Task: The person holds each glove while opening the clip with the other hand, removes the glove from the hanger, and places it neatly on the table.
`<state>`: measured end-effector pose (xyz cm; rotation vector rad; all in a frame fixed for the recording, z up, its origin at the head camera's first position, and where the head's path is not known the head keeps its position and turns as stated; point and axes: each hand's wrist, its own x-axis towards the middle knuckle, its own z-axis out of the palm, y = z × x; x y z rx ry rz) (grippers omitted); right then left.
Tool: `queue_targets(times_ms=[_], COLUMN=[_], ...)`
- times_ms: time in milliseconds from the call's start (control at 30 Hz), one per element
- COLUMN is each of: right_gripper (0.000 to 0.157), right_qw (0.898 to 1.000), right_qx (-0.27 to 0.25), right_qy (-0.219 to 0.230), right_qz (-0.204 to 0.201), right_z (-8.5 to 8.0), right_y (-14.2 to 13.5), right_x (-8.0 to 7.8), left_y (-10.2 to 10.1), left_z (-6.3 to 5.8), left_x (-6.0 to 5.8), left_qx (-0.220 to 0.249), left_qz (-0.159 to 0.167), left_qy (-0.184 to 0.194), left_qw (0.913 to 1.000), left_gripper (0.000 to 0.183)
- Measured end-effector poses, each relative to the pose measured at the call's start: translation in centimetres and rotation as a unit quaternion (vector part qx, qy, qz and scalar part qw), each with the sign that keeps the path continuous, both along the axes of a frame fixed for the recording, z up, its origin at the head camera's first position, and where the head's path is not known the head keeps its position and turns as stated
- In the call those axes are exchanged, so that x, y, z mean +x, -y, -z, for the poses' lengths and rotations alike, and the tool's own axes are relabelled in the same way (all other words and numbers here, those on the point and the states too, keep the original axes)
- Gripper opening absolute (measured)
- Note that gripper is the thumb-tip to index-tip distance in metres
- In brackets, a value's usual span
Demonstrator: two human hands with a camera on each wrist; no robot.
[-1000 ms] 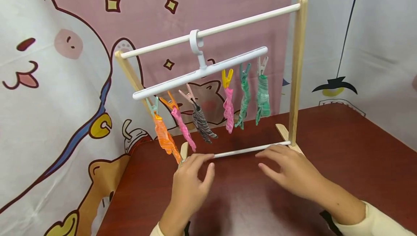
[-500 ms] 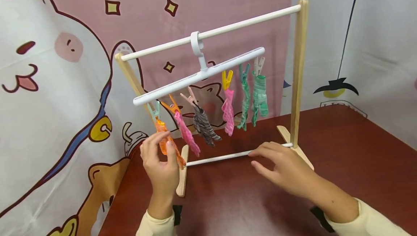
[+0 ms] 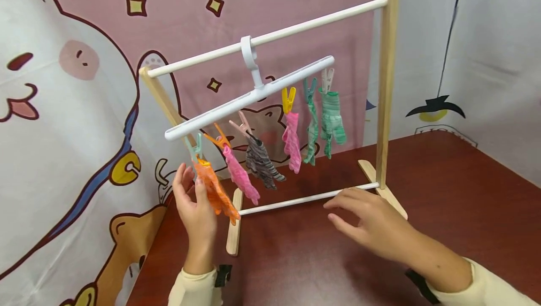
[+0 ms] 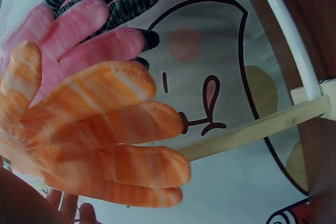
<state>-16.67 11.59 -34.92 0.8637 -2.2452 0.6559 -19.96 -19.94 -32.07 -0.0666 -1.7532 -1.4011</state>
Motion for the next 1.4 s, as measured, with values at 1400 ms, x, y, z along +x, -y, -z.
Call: queue_targets(times_ms=[1400], right_gripper=[0.031], right_qw=[0.981], right_qx=[-0.130], right_qy=[0.113], right_qz=[-0.086], right_z=[-1.8], right_y=[2.3], right_x=[1.4], left_y=[-6.0], left_z=[0.3], left_x=[4.6], left_qx=[-0.050], left_qz=[0.317], left_qy=[0.089], left_qw=[0.9428], left_gripper=[0.023])
